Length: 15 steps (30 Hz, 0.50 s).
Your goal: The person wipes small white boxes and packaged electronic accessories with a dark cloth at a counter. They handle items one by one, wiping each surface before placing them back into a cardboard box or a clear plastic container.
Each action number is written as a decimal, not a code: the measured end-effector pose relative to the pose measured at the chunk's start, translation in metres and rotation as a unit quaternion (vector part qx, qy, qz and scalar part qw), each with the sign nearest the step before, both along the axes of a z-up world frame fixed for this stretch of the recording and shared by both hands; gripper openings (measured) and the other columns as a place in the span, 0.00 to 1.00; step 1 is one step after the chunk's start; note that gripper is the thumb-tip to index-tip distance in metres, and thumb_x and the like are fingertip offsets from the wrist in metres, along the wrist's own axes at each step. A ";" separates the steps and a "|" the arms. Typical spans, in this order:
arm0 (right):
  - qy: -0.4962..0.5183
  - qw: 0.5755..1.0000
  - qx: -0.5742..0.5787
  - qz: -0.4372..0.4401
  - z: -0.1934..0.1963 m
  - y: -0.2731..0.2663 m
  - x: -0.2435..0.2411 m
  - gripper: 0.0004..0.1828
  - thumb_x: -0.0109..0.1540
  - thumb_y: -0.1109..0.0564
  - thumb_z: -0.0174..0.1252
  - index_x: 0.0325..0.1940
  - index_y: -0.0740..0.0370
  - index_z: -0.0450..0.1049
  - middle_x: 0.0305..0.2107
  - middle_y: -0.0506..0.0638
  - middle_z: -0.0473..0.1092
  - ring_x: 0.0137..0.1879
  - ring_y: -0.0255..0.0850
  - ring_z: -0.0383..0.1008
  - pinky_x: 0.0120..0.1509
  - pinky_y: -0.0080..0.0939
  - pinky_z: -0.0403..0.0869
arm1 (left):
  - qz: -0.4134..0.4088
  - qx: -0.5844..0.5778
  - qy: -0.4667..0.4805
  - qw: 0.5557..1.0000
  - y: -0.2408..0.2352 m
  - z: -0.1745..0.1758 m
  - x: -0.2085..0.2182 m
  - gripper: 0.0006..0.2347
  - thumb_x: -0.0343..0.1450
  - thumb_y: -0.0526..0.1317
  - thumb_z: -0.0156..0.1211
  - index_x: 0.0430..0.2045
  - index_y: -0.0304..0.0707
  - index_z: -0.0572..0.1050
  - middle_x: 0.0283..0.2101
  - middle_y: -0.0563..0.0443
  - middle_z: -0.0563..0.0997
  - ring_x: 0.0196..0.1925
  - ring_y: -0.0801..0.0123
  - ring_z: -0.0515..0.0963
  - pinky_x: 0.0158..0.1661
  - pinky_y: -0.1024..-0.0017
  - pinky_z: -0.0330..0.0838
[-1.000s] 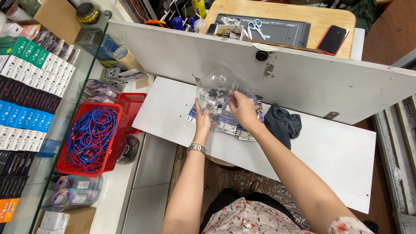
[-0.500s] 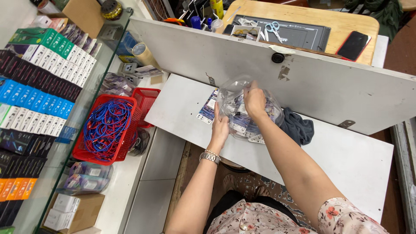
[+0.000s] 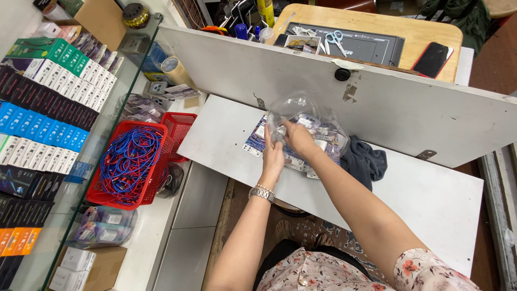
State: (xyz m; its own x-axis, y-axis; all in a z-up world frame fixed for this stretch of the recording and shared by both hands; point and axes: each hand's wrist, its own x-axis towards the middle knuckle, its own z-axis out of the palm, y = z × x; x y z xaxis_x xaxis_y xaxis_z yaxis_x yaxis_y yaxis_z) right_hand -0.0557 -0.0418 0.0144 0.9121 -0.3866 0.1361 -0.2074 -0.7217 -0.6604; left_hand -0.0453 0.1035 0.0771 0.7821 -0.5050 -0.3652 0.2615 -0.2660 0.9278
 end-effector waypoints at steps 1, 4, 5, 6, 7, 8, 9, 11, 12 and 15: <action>-0.010 0.999 -0.046 0.014 0.003 0.003 -0.001 0.26 0.56 0.63 0.60 0.60 0.60 0.71 0.40 0.62 0.76 0.45 0.61 0.76 0.48 0.56 0.74 | 0.001 -0.018 -0.025 1.000 -0.001 0.000 0.000 0.34 0.74 0.34 0.40 0.77 0.59 0.37 0.70 0.37 0.67 0.35 0.70 0.76 0.31 0.70 0.85; 0.084 0.992 -0.090 0.021 0.008 0.004 -0.001 0.11 0.60 0.58 0.62 0.46 0.58 0.76 0.42 0.58 0.77 0.47 0.57 0.78 0.52 0.56 0.74 | 0.004 -0.028 -0.072 0.997 0.000 -0.012 0.003 0.33 0.74 0.34 0.40 0.75 0.56 0.39 0.74 0.41 0.59 0.43 0.66 0.80 0.30 0.70 0.83; 0.088 0.993 -0.073 -0.002 0.008 0.001 -0.002 0.10 0.59 0.57 0.63 0.45 0.57 0.77 0.41 0.57 0.78 0.48 0.56 0.78 0.52 0.56 0.74 | 0.005 -0.001 -0.067 0.998 0.001 -0.018 0.006 0.33 0.73 0.34 0.39 0.76 0.57 0.38 0.73 0.41 0.62 0.42 0.57 0.81 0.29 0.70 0.80; 0.091 0.994 -0.056 -0.025 0.007 -0.004 -0.003 0.10 0.58 0.57 0.64 0.44 0.57 0.78 0.40 0.57 0.78 0.49 0.55 0.78 0.53 0.55 0.74 | 0.005 0.025 -0.063 0.998 0.002 -0.023 0.007 0.33 0.73 0.35 0.39 0.76 0.57 0.38 0.73 0.40 0.64 0.40 0.48 0.82 0.28 0.70 0.77; 0.094 0.994 -0.040 -0.049 0.006 -0.010 -0.002 0.10 0.57 0.56 0.64 0.43 0.56 0.78 0.39 0.56 0.79 0.49 0.54 0.78 0.54 0.54 0.75 | 0.012 -0.002 -0.140 0.990 0.002 -0.027 0.010 0.33 0.75 0.33 0.40 0.77 0.54 0.38 0.75 0.37 0.60 0.50 0.47 0.78 0.38 0.68 0.74; 0.065 0.994 -0.063 -0.059 0.004 -0.018 -0.003 0.10 0.55 0.56 0.67 0.40 0.57 0.79 0.39 0.58 0.77 0.49 0.55 0.77 0.53 0.54 0.74 | 0.016 -0.029 -0.216 0.976 0.003 -0.028 0.013 0.33 0.76 0.32 0.42 0.78 0.51 0.38 0.77 0.35 0.56 0.60 0.47 0.73 0.47 0.66 0.72; 0.034 0.993 -0.086 -0.070 0.002 -0.027 -0.004 0.11 0.52 0.56 0.70 0.37 0.57 0.80 0.39 0.61 0.76 0.48 0.56 0.76 0.52 0.54 0.74 | 0.018 -0.055 -0.292 0.955 0.003 -0.028 0.014 0.34 0.77 0.31 0.43 0.79 0.48 0.37 0.79 0.33 0.52 0.70 0.46 0.69 0.57 0.64 0.70; 0.036 0.994 -0.069 -0.079 -0.005 -0.038 -0.001 0.12 0.50 0.56 0.71 0.35 0.58 0.80 0.39 0.61 0.76 0.48 0.55 0.77 0.53 0.52 0.74 | 0.028 -0.047 -0.219 0.974 0.006 -0.023 0.013 0.33 0.74 0.32 0.41 0.76 0.49 0.38 0.78 0.37 0.52 0.64 0.51 0.74 0.54 0.65 0.73; 0.067 0.994 -0.028 -0.077 -0.009 -0.041 0.001 0.11 0.52 0.56 0.71 0.37 0.58 0.79 0.39 0.59 0.77 0.48 0.54 0.78 0.55 0.51 0.75 | 0.031 -0.043 -0.182 0.982 0.006 -0.018 0.011 0.32 0.72 0.33 0.39 0.74 0.49 0.38 0.78 0.39 0.53 0.62 0.54 0.77 0.52 0.65 0.75; 0.112 0.993 0.006 -0.043 -0.022 -0.040 0.010 0.12 0.53 0.56 0.70 0.39 0.58 0.79 0.39 0.57 0.78 0.49 0.52 0.79 0.57 0.50 0.75 | 0.024 0.059 -0.027 0.998 0.004 -0.002 0.005 0.33 0.71 0.34 0.38 0.73 0.55 0.37 0.75 0.47 0.58 0.50 0.35 0.78 0.47 0.53 0.73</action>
